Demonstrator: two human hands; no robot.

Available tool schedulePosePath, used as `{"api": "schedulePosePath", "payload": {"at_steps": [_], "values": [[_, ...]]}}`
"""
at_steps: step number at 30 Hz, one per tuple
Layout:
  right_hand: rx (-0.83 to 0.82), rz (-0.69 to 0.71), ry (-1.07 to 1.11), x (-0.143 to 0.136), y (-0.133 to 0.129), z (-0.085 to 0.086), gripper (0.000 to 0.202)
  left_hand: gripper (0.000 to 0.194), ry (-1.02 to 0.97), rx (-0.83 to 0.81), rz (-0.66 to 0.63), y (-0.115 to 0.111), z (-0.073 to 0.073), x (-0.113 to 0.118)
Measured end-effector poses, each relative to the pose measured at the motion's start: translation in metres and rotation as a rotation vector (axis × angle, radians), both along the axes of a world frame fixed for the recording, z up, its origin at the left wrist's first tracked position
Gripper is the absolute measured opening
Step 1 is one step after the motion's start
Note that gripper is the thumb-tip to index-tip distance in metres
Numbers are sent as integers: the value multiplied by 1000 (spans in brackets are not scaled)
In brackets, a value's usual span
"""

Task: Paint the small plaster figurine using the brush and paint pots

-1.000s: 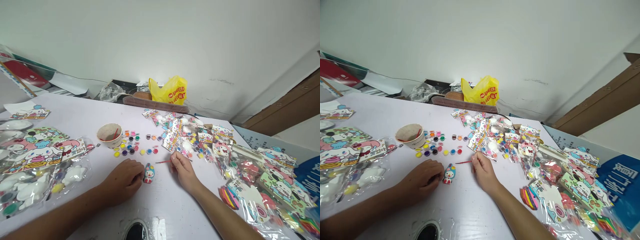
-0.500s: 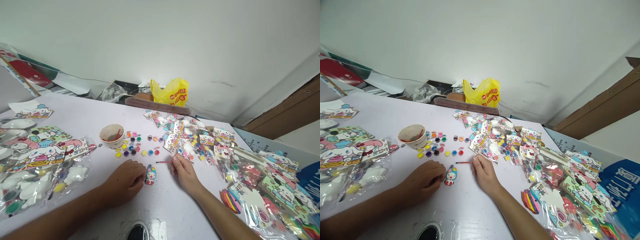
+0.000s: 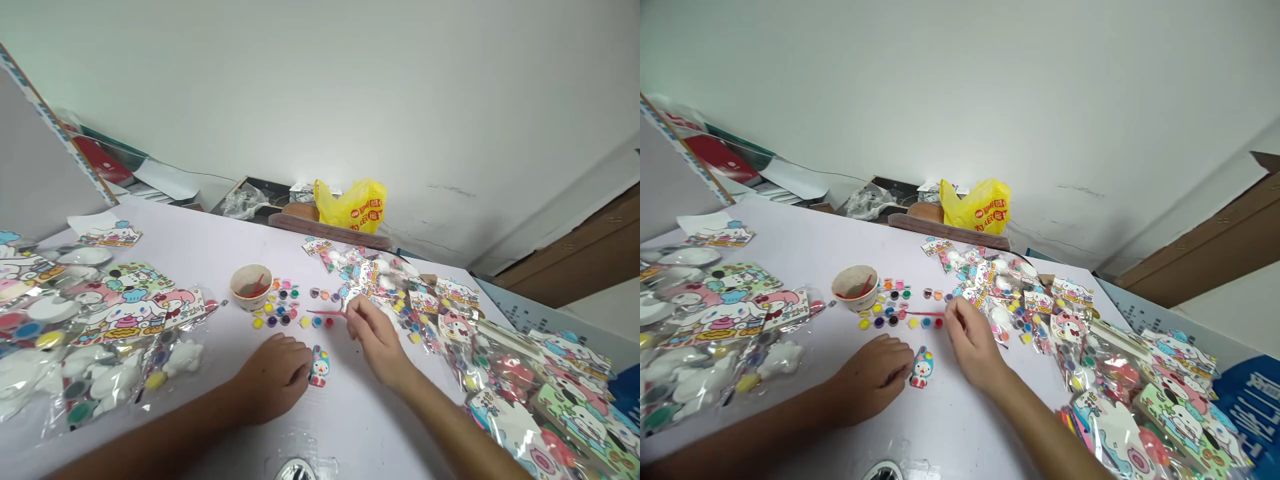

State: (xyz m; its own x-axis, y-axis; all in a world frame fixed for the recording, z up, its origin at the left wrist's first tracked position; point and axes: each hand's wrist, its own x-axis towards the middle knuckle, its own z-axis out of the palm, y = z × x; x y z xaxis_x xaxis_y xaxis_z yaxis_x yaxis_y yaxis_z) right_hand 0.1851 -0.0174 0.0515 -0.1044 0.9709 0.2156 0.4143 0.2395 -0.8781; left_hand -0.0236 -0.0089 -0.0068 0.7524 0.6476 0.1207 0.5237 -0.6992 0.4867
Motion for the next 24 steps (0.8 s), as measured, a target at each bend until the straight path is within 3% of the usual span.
{"api": "schedulePosePath", "payload": {"at_steps": [4, 7, 12, 19, 24], "values": [[188, 127, -220, -38, 43, 39, 31, 15, -8, 1, 10, 0, 1, 0], [285, 175, -412, -69, 74, 50, 40, 15, -13, -5, 10, 0, 0, 0], [338, 216, -892, -109, 103, 50, 21, 15, -17, -18, 6, 2, -1, 0], [413, 295, -1006, -125, 113, 49, 18, 14, -38, -41, 10, 2, -2, 0], [382, 385, -928, -125, 113, 48, 13, 13, -50, -44, 17, 3, -3, 0]]}}
